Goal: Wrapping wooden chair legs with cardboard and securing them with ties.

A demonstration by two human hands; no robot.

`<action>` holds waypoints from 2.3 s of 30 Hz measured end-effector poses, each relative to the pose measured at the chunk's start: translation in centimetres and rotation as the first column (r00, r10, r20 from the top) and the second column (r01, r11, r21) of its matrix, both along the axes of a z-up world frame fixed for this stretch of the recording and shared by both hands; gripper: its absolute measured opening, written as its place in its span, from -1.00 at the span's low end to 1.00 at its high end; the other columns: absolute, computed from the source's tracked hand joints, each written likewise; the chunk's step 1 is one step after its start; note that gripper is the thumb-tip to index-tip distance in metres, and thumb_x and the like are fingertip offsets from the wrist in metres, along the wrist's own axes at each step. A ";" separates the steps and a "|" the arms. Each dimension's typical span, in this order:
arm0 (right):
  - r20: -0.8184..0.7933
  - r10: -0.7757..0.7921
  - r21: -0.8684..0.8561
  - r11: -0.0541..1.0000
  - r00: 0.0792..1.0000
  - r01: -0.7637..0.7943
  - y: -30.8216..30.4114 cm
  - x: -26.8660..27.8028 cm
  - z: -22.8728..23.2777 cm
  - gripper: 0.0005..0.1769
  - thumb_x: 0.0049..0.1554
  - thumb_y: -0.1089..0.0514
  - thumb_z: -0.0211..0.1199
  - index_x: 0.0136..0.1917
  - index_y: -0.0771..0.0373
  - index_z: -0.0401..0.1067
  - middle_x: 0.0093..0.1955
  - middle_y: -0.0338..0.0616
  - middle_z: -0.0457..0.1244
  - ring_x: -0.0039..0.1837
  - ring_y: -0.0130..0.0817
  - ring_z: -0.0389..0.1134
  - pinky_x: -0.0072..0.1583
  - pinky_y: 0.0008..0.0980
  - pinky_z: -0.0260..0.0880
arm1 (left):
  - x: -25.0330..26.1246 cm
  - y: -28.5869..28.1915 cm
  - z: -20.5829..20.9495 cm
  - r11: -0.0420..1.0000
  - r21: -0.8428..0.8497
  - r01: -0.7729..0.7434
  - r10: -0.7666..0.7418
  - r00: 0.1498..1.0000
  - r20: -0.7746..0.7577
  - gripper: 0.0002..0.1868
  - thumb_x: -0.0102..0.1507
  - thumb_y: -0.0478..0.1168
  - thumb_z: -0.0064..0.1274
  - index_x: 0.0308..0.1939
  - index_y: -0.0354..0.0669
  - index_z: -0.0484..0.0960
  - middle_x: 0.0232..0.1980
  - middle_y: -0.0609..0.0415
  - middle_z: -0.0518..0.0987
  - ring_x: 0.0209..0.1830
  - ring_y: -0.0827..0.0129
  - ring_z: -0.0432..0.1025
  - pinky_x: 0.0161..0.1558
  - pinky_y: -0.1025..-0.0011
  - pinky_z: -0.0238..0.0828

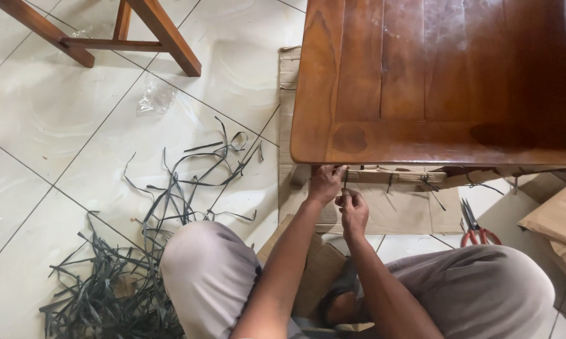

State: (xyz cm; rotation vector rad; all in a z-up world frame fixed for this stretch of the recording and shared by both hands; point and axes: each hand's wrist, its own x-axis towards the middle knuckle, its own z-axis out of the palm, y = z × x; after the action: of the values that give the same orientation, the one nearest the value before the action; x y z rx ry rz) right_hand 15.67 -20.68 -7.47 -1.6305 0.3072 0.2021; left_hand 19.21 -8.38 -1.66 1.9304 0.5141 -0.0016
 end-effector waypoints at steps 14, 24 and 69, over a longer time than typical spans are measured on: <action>0.062 0.070 -0.272 0.961 0.996 -0.051 -0.6 -2.4 4.4 -0.84 0.28 0.05 0.15 -0.01 0.05 0.53 -0.22 -0.15 0.37 -0.09 -0.32 0.35 0.05 -0.21 0.35 | -3.0 -3.1 -5.9 0.981 0.100 -0.167 0.078 0.806 0.586 -0.90 0.25 -0.23 0.25 -0.33 -0.07 0.65 -0.22 -0.01 0.69 0.01 0.07 0.57 0.42 0.09 0.17; 0.140 0.152 -0.155 0.979 0.978 -0.130 -0.9 -5.0 7.8 -0.84 0.30 0.12 0.13 -0.07 0.11 0.51 -0.36 -0.23 0.26 -0.19 -0.41 0.28 -0.01 -0.32 0.33 | -5.2 -6.1 -5.7 0.819 -0.422 -0.389 0.434 0.901 0.011 -0.88 0.25 -0.04 0.20 -0.18 0.18 0.79 -0.35 0.14 0.72 -0.19 0.31 0.63 -0.12 0.29 0.56; 0.139 0.301 0.024 0.951 0.943 -0.307 -2.7 1.5 6.5 -0.77 0.21 0.25 0.26 0.13 0.25 0.59 -0.25 -0.06 0.37 -0.26 -0.44 0.32 -0.17 -0.46 0.41 | -7.9 -2.2 2.7 0.991 0.130 -0.030 -0.009 0.957 0.289 -0.94 0.28 -0.17 0.10 -0.23 0.02 0.67 -0.26 -0.06 0.65 -0.12 -0.03 0.58 -0.03 0.12 0.51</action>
State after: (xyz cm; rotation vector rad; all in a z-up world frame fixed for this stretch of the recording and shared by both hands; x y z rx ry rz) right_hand 17.19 -23.41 -0.93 -1.6319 -0.0546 0.3303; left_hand 11.27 -10.56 1.09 2.0139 0.3342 0.3256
